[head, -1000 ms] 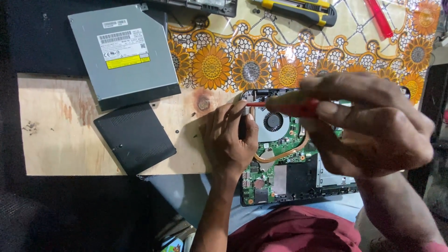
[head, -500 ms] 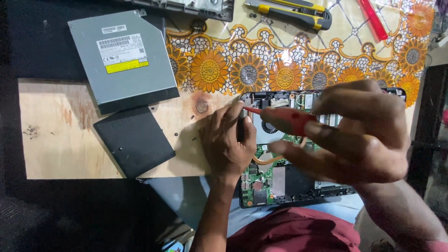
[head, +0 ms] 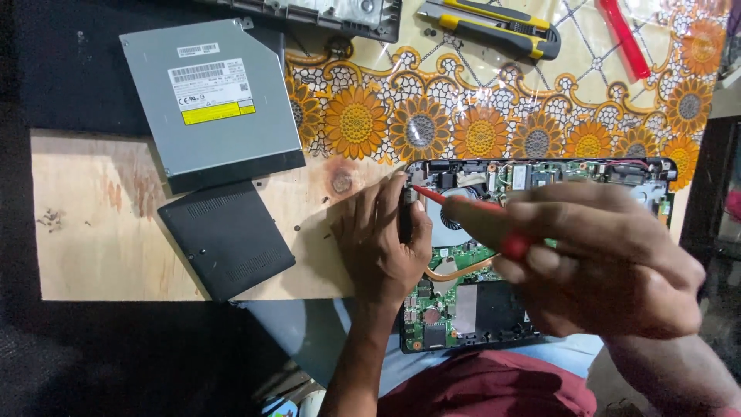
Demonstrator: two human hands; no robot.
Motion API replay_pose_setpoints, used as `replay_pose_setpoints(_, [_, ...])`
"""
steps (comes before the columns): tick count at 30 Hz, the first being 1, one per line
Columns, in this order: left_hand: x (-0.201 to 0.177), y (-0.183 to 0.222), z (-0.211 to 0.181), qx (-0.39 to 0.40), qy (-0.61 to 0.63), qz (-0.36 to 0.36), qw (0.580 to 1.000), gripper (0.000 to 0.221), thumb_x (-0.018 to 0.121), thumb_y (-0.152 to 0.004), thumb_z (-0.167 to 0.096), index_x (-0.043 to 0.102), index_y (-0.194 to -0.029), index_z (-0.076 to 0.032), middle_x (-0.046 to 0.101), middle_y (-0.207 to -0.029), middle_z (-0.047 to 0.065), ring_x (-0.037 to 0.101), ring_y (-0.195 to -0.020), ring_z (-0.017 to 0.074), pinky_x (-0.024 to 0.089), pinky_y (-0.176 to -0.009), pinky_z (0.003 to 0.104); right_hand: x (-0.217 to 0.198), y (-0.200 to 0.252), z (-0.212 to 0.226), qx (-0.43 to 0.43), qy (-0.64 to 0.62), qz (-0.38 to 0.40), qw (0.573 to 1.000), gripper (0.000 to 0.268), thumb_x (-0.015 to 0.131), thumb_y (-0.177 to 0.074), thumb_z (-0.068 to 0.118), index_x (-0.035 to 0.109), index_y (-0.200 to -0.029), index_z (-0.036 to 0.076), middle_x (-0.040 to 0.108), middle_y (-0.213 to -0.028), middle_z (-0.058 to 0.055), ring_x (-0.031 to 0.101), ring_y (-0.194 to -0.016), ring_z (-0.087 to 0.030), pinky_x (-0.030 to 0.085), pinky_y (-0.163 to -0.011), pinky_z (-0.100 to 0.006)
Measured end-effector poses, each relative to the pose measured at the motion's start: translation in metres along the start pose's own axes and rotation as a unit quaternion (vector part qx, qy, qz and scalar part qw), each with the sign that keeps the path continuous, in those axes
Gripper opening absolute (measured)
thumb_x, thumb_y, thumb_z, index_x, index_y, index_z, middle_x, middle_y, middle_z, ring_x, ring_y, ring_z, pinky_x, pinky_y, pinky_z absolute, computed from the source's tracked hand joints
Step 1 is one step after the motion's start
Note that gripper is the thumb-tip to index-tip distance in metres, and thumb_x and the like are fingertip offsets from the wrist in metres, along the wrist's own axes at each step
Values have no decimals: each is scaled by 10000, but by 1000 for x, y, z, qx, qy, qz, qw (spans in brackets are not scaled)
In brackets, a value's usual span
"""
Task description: A person is seen disassembling or repairing a laptop, using a screwdriver to remove screws from the motherboard and internal casing.
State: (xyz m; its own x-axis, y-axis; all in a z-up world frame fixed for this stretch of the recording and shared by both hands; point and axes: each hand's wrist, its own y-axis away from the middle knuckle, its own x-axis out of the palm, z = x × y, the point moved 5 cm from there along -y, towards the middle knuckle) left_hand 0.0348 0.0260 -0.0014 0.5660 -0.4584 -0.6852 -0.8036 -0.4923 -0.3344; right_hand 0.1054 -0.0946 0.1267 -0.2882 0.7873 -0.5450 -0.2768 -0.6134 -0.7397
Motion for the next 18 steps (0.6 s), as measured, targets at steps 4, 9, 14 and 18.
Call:
replay_pose_setpoints(4, [-2, -3, -1, 6, 12, -14, 1000, 272, 573, -921, -203, 648, -1149, -74, 702, -1074, 92, 658, -984, 295, 469, -791, 414, -10, 25, -8, 24, 136, 28, 990, 583, 876, -788, 280, 317, -935, 208, 433, -808, -68, 440, -650, -213, 430, -466, -393])
replay_pose_setpoints(9, [-2, -3, 0, 6, 8, -1, 1000, 274, 576, -928, -212, 623, -1173, -98, 686, -1107, 67, 647, -1016, 259, 463, -850, 410, -15, 26, 0, 85, 48, 92, 991, 239, 560, -946, 278, 515, -1074, 82, 631, -1114, -173, 699, -996, -326, 643, -869, -440])
replay_pose_setpoints(14, [-1, -3, 1, -4, 7, -3, 1000, 258, 586, -913, -211, 658, -1125, -82, 694, -1067, 85, 647, -980, 271, 468, -820, 397, -24, 32, -5, 144, 157, 122, 969, 276, 827, -836, 163, 572, -887, 254, 377, -716, 18, 374, -600, -147, 361, -588, -361])
replay_pose_setpoints(18, [-2, -4, 2, -16, 29, 12, 999, 269, 570, -923, -211, 648, -1149, -88, 697, -1099, 91, 653, -997, 273, 476, -828, 409, -18, 4, 22, 408, 130, 111, 897, 492, 507, -810, 92, 425, -1209, -184, 508, -924, -185, 611, -1057, -299, 516, -1013, -352])
